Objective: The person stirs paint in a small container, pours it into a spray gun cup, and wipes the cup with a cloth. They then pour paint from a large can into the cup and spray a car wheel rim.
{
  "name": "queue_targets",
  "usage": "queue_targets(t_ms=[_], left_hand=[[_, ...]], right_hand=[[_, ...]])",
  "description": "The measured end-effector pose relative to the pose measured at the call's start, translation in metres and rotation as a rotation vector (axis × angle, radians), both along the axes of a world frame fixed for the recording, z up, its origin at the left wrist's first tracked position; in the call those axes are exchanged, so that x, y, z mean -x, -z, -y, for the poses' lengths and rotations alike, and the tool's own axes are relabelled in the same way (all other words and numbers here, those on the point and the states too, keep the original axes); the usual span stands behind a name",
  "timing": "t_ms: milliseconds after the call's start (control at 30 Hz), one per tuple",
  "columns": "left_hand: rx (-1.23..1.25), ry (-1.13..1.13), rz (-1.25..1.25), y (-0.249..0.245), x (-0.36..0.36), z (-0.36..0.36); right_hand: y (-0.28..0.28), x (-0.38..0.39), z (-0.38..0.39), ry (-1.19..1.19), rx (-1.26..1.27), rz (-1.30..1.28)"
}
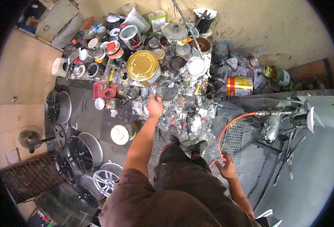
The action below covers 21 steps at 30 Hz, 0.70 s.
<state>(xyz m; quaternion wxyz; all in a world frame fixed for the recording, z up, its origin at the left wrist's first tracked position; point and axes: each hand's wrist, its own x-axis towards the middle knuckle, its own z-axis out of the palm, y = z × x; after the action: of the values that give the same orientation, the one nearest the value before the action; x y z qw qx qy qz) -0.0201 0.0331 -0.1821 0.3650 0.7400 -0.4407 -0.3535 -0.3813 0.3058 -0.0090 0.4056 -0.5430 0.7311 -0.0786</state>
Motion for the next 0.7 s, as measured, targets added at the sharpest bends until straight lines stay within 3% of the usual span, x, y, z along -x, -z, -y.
queue_targets(t_ms=[300,367,433,533,633,700], left_hand=[[-0.015,0.271,0.128,-0.079,-0.001,-0.057],[-0.022,0.301,0.105,-0.108,0.011,-0.075],[-0.071,0.367,0.107,-0.152,0.027,-0.093],[0.009,0.452,0.113,-0.156,0.046,-0.123],[-0.112,0.475,0.025,-0.214,0.085,-0.155],[-0.152,0.556,-0.026,-0.223,0.108,-0.175]], right_hand=[[0.007,-0.041,0.085,-0.037,0.217,0.159],[0.007,-0.048,0.104,0.085,0.226,0.489],[0.005,-0.052,0.118,0.166,0.162,0.614],[0.002,-0.037,0.126,0.205,0.093,0.819],[-0.009,-0.021,0.109,0.456,-0.026,1.102],[-0.014,0.011,0.089,0.302,-0.062,1.186]])
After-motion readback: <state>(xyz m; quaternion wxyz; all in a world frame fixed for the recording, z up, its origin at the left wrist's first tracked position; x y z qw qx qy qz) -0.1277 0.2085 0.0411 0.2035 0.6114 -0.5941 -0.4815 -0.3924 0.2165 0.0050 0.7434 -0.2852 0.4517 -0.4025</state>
